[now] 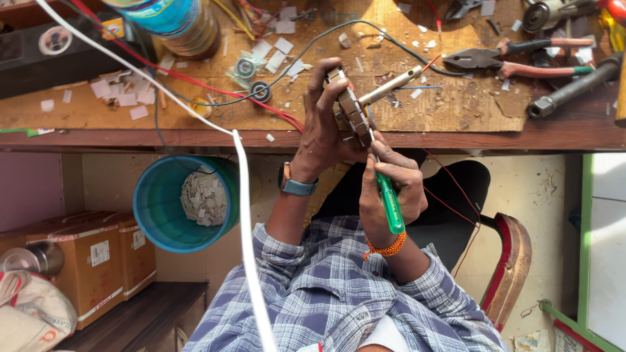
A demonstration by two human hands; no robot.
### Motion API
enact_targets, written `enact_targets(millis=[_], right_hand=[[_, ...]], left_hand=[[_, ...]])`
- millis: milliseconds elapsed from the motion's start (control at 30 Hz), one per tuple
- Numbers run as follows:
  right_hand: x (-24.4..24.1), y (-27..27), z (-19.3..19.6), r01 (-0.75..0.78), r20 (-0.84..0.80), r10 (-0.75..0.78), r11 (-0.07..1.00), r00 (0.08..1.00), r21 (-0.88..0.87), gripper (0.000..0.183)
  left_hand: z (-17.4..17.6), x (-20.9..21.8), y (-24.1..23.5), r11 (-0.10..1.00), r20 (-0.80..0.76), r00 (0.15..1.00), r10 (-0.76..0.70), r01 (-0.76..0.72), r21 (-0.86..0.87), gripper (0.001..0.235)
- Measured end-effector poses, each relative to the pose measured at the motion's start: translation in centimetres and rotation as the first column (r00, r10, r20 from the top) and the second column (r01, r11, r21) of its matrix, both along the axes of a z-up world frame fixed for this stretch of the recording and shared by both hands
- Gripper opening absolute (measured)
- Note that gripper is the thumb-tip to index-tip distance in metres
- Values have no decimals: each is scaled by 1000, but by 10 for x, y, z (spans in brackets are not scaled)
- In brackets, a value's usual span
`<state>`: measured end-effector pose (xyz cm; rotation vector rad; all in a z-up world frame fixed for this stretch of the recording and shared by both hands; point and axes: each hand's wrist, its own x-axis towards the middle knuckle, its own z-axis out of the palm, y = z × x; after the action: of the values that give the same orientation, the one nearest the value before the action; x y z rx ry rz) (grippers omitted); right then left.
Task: The person uses a green-handled screwdriver to pry and adjust components on a cylindrical motor armature held in their left hand. They repeatedly rotate the armature and work on different sections of the copper windings and slots.
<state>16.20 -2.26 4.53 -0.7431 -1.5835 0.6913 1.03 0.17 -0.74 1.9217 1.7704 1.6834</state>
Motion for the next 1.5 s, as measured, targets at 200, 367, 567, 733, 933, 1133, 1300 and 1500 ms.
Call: enact_targets(millis=[200, 367, 567, 733, 933, 1133, 1300, 1500], right_hand=[[-1, 15, 2, -8, 9, 8, 998, 1000, -58, 25], [15, 21, -15, -153, -214, 119, 976, 970, -153, 29], [13, 12, -22, -135, -256, 95, 980, 962, -144, 27], [15, 11, -15, -107, -219, 73, 983, 973, -148, 26], [13, 2, -14, -87, -107, 76, 992, 991, -96, 23], [1, 3, -12, -137, -207, 105, 979, 973, -149, 21], [6, 16, -18, -318, -537, 127, 906, 834, -279, 32], [28, 17, -34, -344, -571, 153, 907, 806, -243, 35]], left_hand=[[3, -2, 8, 997, 100, 992, -80, 79, 15, 134], [4, -2, 6, 993, 68, 991, -113, 112, 25, 126], [10, -2, 4, 991, 65, 989, -130, 130, 9, 125], [13, -1, 3, 990, 42, 990, -138, 138, 2, 125], [11, -2, 4, 990, 41, 990, -133, 134, -40, 128], [5, -1, 5, 996, 91, 992, -93, 93, 2, 137], [5, -3, 10, 997, 75, 994, -78, 76, 20, 134], [7, -6, 10, 985, 119, 980, -160, 152, 77, 132]])
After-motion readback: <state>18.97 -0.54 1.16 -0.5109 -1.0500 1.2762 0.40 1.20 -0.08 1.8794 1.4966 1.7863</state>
